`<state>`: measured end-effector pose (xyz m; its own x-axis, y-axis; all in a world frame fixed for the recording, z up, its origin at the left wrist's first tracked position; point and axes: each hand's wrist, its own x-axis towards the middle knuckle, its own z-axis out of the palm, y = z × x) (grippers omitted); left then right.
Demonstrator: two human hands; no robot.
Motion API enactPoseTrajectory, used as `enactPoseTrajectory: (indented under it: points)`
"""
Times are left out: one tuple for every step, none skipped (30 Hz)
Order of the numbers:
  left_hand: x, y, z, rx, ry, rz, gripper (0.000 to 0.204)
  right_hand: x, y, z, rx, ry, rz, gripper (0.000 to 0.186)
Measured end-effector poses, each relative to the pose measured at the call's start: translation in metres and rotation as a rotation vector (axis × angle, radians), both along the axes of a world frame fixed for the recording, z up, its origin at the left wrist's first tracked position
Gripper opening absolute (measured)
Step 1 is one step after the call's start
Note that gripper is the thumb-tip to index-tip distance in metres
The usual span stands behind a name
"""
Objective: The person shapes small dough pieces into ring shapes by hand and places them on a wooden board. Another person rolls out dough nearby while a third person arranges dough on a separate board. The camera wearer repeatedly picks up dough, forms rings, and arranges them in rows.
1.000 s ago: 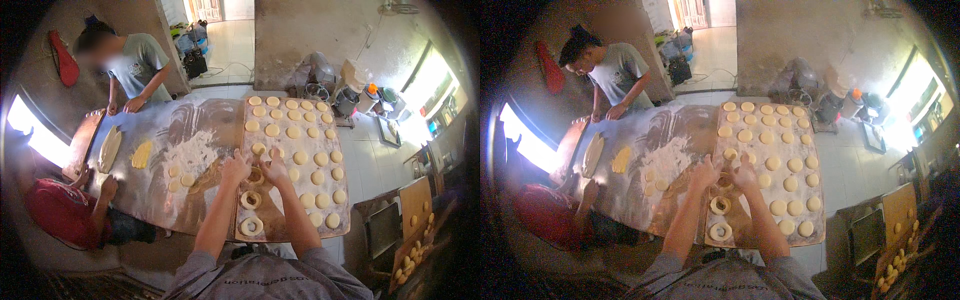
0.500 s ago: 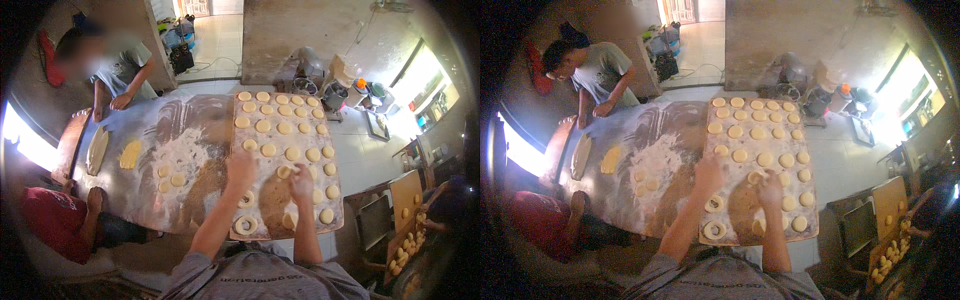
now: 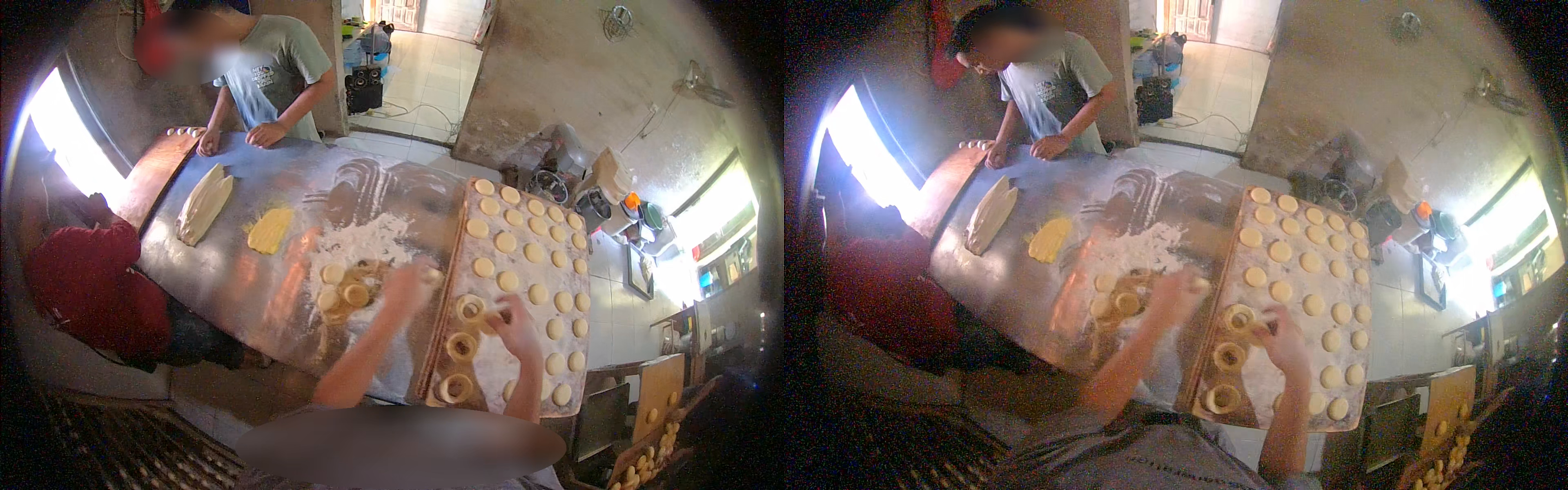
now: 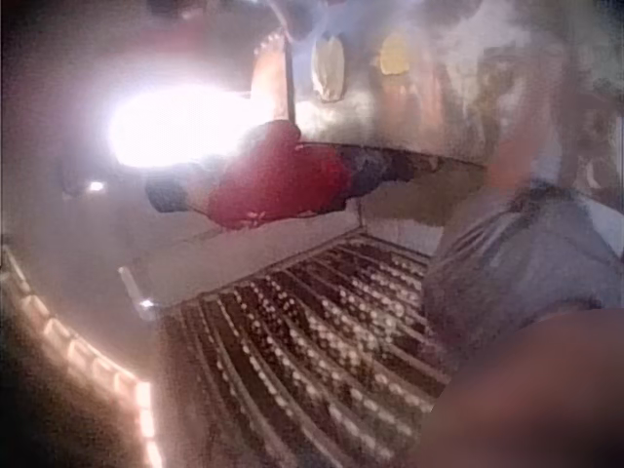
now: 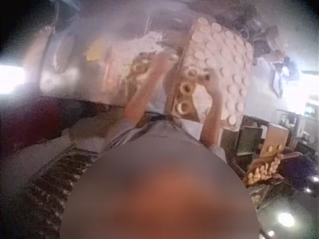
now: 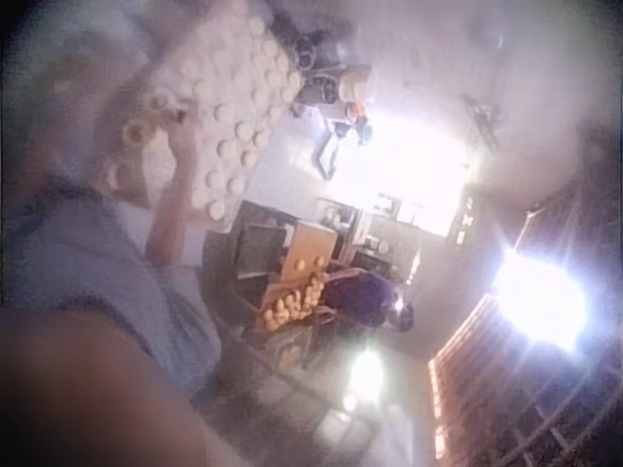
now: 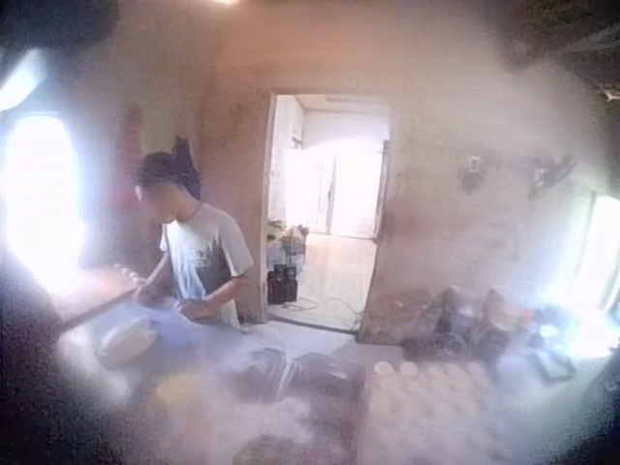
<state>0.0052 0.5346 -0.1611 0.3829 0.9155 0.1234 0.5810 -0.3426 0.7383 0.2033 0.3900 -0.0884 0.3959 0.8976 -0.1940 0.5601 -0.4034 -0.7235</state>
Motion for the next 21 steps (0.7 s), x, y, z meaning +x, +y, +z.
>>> enactPoseTrajectory:
  points:
    - [-0.035,0.025,0.01,-0.193,-0.018,0.052,0.03,-0.01,0.032,-0.018,0.117,0.069,0.157,0.034]
    - [-0.068,0.047,-0.004,-0.108,0.02,0.114,0.03,-0.024,0.066,-0.034,0.236,0.137,0.323,0.032]
    - [-0.101,0.068,-0.023,-0.02,0.068,0.197,0.03,-0.059,0.102,-0.028,0.154,0.184,0.328,0.029]
    - [-0.119,0.079,-0.032,-0.012,0.119,0.209,0.031,-0.091,0.132,-0.024,0.068,0.222,0.315,0.026]
    - [-0.132,0.09,-0.035,0.002,0.165,0.214,0.031,-0.104,0.164,-0.051,0.093,0.181,0.426,0.031]
    - [-0.143,0.099,-0.037,0.016,0.213,0.224,0.032,-0.118,0.197,-0.077,0.118,0.141,0.542,0.036]
    - [-0.152,0.1,-0.035,0.106,0.263,0.328,0.032,-0.142,0.215,-0.074,0.045,-0.098,0.564,0.035]
    - [-0.153,0.095,-0.03,0.187,0.313,0.422,0.032,-0.168,0.224,-0.066,-0.037,-0.339,0.575,0.033]
    - [-0.153,0.091,-0.03,0.268,0.366,0.514,0.033,-0.185,0.23,-0.065,-0.114,-0.58,0.583,0.032]
    - [-0.154,0.091,-0.037,0.359,0.363,0.519,0.033,-0.18,0.237,-0.097,0.087,-0.537,0.448,0.032]
    - [-0.154,0.09,-0.036,0.226,0.242,0.463,0.032,-0.179,0.241,-0.1,0.03,-0.528,0.476,0.031]
    - [-0.154,0.086,-0.034,0.096,0.121,0.401,0.031,-0.179,0.245,-0.103,-0.029,-0.52,0.499,0.031]
    - [-0.151,0.076,-0.029,-0.042,0.003,0.322,0.03,-0.174,0.24,-0.105,-0.098,-0.505,0.507,0.032]
    - [-0.15,0.069,-0.021,-0.003,0.013,0.277,0.028,-0.171,0.237,-0.099,-0.118,-0.34,0.5,0.031]
    - [-0.149,0.061,-0.014,0.036,0.02,0.227,0.027,-0.167,0.23,-0.092,-0.134,-0.175,0.485,0.03]
    - [-0.149,0.058,-0.008,0.085,0.022,0.182,0.026,-0.165,0.226,-0.08,-0.137,-0.018,0.471,0.029]
    - [-0.151,0.059,-0.008,-0.071,-0.1,0.138,0.025,-0.167,0.218,-0.072,-0.067,0.183,0.464,0.028]
    - [-0.155,0.06,-0.01,-0.229,-0.221,0.088,0.023,-0.168,0.207,-0.064,0.007,0.383,0.452,0.028]
    - [-0.155,0.06,-0.005,-0.394,-0.335,0.029,0.022,-0.167,0.197,-0.056,0.084,0.582,0.431,0.028]
    - [-0.154,0.057,0.001,-0.37,-0.456,0.031,0.021,-0.164,0.192,-0.051,0.089,0.556,0.463,0.034]
    - [-0.153,0.052,0.008,-0.347,-0.578,0.035,0.02,-0.164,0.186,-0.044,0.128,0.558,0.451,0.034]
